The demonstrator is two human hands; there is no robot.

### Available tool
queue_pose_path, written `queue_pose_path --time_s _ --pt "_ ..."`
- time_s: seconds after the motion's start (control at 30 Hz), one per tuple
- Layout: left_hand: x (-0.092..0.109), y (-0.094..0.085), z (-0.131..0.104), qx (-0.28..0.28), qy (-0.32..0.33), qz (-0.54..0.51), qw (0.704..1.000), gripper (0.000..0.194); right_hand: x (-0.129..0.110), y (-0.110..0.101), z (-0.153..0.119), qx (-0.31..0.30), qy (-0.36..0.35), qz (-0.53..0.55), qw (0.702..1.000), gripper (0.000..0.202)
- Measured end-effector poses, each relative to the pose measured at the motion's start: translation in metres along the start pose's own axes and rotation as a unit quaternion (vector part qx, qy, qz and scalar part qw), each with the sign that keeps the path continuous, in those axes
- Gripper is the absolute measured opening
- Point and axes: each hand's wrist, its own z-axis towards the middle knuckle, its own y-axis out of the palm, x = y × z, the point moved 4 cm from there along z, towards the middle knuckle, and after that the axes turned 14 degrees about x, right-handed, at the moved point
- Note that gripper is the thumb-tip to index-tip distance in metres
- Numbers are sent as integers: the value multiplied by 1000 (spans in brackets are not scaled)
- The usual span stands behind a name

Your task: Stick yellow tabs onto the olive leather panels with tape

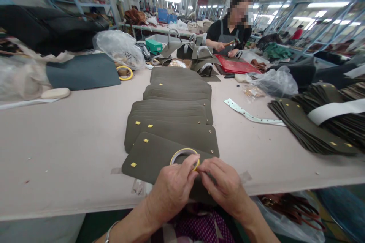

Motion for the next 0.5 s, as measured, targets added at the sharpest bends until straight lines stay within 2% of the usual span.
queue_pose_path --time_s 0.13,0.2,0.3,0.33,0.4,0.5 --pt "2 3 -1 -31 -7 -18 999 20 -1 0 -8 51 -34 -60 996 16" --pt "2 5 -1 -53 -8 -10 998 20 -2 0 -13 68 -37 -77 994 16" --pt "3 9 1 -67 6 28 997 23 -3 -1 -17 95 5 -68 993 16" --pt "4 10 3 -65 16 37 997 24 -1 -1 -17 102 49 -52 992 15" --pt "9 11 7 -48 40 39 997 26 9 0 -19 102 188 14 977 15" --pt "19 10 14 -14 74 3 997 25 32 1 -24 107 400 133 900 22"
